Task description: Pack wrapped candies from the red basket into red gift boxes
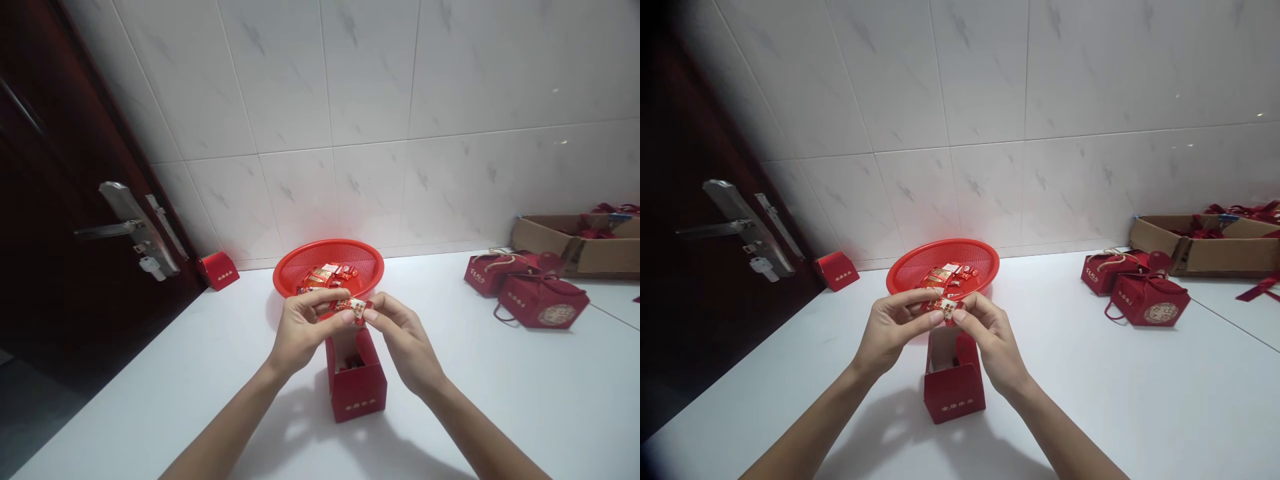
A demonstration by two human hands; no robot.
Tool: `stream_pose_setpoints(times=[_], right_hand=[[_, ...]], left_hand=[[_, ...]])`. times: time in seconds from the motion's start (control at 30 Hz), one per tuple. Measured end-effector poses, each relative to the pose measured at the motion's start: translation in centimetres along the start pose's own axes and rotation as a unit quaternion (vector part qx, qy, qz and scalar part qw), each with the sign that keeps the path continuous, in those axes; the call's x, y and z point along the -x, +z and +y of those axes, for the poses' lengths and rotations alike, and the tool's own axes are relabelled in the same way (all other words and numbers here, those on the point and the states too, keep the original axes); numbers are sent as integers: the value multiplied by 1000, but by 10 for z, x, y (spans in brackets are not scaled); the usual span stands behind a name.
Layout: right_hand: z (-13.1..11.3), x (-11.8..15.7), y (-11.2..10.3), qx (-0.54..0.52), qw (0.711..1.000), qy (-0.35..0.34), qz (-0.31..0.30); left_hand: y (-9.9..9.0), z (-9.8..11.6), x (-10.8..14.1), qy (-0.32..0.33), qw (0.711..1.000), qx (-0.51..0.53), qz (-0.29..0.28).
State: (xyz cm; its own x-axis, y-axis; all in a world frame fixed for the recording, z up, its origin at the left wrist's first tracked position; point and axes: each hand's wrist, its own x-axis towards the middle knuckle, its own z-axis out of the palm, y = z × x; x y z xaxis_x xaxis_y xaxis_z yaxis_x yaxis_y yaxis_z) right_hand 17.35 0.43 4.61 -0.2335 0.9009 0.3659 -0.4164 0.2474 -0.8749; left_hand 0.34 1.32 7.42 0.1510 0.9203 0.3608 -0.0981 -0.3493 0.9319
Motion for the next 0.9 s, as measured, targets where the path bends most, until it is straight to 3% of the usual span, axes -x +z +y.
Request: stream_pose_setpoints(times=[0.17, 0.43, 0.9], right_hand=[[4, 2, -4, -16, 1000, 3, -3], [2, 3, -3, -37, 999, 13, -23], [13, 4, -11, -29, 998, 28, -43]], left_hand=[[-3, -3, -3, -33, 998, 39, -27], [-6, -7, -4, -35, 992, 101, -68], [-19, -11, -8, -40, 989, 62, -127]])
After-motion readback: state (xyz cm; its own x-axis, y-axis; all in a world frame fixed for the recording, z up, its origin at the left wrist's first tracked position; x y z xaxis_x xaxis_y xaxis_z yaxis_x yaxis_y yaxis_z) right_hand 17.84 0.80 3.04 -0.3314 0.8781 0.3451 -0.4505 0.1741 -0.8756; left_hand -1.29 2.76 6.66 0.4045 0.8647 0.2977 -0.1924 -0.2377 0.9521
